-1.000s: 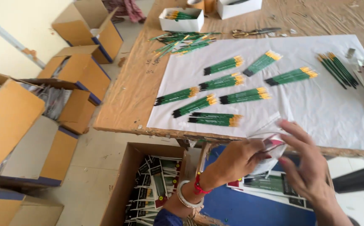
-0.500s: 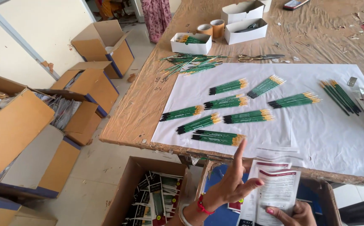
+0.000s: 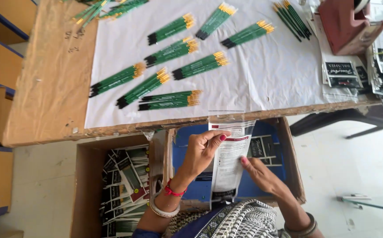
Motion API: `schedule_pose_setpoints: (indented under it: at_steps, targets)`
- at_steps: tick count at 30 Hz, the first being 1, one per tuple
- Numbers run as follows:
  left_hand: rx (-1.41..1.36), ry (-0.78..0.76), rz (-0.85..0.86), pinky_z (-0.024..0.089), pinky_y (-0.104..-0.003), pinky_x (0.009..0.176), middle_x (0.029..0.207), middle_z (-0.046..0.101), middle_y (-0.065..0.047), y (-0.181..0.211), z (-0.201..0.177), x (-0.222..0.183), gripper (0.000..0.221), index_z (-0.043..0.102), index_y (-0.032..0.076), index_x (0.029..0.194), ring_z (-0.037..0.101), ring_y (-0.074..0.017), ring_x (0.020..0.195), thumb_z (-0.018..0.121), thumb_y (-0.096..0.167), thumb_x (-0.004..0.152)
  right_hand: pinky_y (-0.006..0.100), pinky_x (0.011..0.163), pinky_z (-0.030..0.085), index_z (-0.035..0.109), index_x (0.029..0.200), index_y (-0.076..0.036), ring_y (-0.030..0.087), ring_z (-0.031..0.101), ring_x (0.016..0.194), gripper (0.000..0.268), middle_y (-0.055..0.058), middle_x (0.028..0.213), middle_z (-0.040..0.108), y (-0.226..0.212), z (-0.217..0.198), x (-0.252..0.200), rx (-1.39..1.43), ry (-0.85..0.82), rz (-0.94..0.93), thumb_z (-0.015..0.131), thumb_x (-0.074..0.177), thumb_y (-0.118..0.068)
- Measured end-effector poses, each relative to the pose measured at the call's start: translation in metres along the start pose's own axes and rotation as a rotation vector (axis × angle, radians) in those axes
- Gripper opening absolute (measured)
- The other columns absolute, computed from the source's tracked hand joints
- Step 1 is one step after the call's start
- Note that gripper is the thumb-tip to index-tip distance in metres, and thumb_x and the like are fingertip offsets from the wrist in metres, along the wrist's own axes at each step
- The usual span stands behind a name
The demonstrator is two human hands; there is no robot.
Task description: The person places paintbrushes into individual plastic sleeves, seals the adhesive strips on the sleeves, and places the packaged brushes into a box.
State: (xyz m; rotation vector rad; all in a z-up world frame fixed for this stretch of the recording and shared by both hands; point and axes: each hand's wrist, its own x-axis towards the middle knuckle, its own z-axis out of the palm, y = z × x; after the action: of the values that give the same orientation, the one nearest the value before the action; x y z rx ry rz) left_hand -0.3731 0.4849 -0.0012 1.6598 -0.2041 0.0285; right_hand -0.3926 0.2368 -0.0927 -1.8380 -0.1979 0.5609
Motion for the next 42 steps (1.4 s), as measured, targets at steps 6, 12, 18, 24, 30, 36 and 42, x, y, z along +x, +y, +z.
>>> schedule_pose_setpoints:
  at_steps: [6,12,18,24,30,36,42]
  targets:
    - [-0.030,-0.036,0.092,0.036,-0.020,0.050,0.080,0.073,0.001,-0.001,0.016,-0.012,0.025,0.073,0.003,0.124,0.046,0.0020,0.061,0.064,0.016,0.105,0.030,0.080,0.055,0.070,0.109,-0.005,0.019,0.069,0.094,0.016,0.010,0.107,0.066,-0.134,-0.028,-0.025,-0.479,0.673,-0.675,0.072,0.096,-0.014]
    - [-0.085,-0.040,0.242,0.051,-0.027,0.062,0.094,0.076,-0.007,0.004,0.020,-0.021,0.026,0.065,-0.001,0.134,0.063,-0.0029,0.079,0.060,0.008,0.110,0.037,0.077,0.054,0.072,0.115,0.001,0.025,0.069,0.089,0.039,0.012,0.109,0.071,-0.192,-0.017,-0.005,-0.991,0.285,-1.002,0.081,0.078,-0.010]
    - [0.176,-0.073,0.131,0.042,-0.030,0.048,0.066,0.065,-0.014,0.028,0.024,-0.031,0.022,0.069,0.000,0.125,0.058,-0.0132,0.051,0.062,0.002,0.105,0.037,0.072,0.055,0.074,0.102,-0.004,0.024,0.068,0.083,0.027,0.008,0.098,0.072,-0.176,-0.028,0.006,-0.809,0.245,-0.939,0.085,0.077,-0.006]
    - [0.141,-0.011,0.342,0.048,-0.027,0.052,0.081,0.072,-0.014,0.030,0.022,-0.035,0.031,0.063,0.003,0.136,0.063,-0.0086,0.061,0.063,0.002,0.105,0.019,0.076,0.051,0.072,0.112,0.001,0.008,0.069,0.092,0.019,0.010,0.106,0.074,-0.069,-0.117,-0.044,-0.218,0.797,-0.585,0.066,0.100,0.014]
    - [0.069,-0.043,0.155,0.038,-0.024,0.050,0.071,0.070,-0.012,0.029,0.020,-0.020,0.033,0.068,0.006,0.137,0.049,-0.0055,0.056,0.064,0.001,0.105,0.036,0.081,0.055,0.073,0.129,0.002,0.023,0.069,0.089,0.038,0.015,0.113,0.076,-0.110,-0.087,-0.047,-0.576,0.657,-0.204,0.061,0.094,0.013]
    - [0.096,-0.028,0.140,0.042,-0.021,0.054,0.077,0.074,-0.013,0.038,0.019,-0.019,0.030,0.071,0.004,0.133,0.054,-0.0074,0.061,0.064,0.000,0.103,0.029,0.093,0.056,0.072,0.099,0.001,0.014,0.070,0.100,0.016,0.011,0.102,0.073,-0.125,-0.033,-0.025,0.081,0.409,-0.535,0.070,0.086,0.010]
    - [0.240,-0.008,0.321,0.060,-0.023,0.061,0.094,0.081,-0.012,0.043,-0.004,-0.015,0.013,0.075,0.004,0.108,0.079,-0.0102,0.080,0.077,0.007,0.096,0.027,0.073,0.057,0.075,0.086,0.001,0.016,0.072,0.080,0.015,0.010,0.088,0.077,-0.122,-0.048,-0.024,-0.079,0.415,-0.461,0.067,0.081,0.013]
